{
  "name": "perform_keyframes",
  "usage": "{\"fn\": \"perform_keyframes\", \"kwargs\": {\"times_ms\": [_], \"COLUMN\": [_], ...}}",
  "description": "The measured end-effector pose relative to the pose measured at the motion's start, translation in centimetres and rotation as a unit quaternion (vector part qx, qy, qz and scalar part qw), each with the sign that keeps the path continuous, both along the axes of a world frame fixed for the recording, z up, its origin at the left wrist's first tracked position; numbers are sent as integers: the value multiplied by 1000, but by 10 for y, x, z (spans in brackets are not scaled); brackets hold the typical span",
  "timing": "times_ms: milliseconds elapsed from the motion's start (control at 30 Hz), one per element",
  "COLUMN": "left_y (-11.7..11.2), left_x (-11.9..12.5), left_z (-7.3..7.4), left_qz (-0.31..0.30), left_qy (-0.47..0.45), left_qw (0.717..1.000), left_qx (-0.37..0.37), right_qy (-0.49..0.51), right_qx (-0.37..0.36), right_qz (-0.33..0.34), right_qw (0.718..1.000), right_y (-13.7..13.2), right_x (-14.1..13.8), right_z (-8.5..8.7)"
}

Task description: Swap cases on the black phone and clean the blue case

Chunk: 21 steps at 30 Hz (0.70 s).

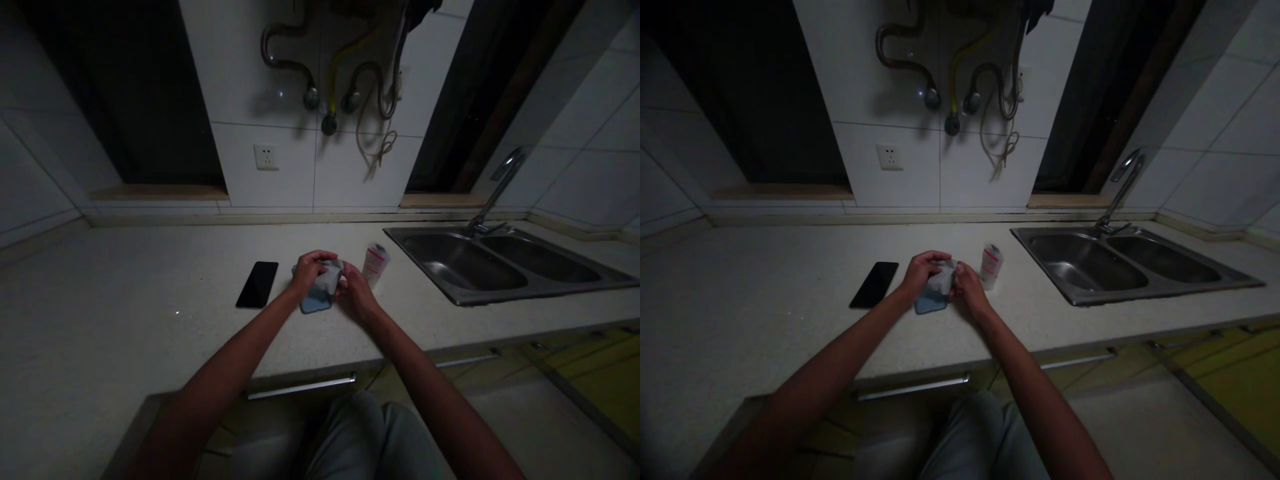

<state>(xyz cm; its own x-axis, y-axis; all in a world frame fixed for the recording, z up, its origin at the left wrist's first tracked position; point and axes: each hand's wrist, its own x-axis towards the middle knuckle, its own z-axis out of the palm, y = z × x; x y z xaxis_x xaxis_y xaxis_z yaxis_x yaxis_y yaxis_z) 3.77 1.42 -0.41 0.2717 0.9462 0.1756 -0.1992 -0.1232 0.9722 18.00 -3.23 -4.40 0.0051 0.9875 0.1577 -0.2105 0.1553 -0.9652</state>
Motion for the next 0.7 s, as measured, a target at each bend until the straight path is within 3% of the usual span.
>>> {"fn": "perform_keyframes", "kwargs": {"times_ms": [67,167,267,333,500,700], "left_y": [1,4,9,14,19,11], "left_x": [-1,-7,-18,-24,-32,-30], "left_z": [2,4,6,6,6,7], "left_qz": [-8,13,83,92,45,-30], "left_qy": [14,65,160,196,209,220], "left_qw": [1000,993,960,946,941,940], "left_qx": [24,96,213,242,262,258], "right_qy": [46,63,58,40,27,-46], "right_qx": [-22,-32,-41,-56,-62,6], "right_qz": [28,3,-22,-23,-30,-51], "right_qw": [998,997,997,997,997,998], "right_y": [-1,-1,-1,-1,3,3], "right_x": [2,4,6,7,7,4], "right_z": [3,6,6,5,-1,-4]}}
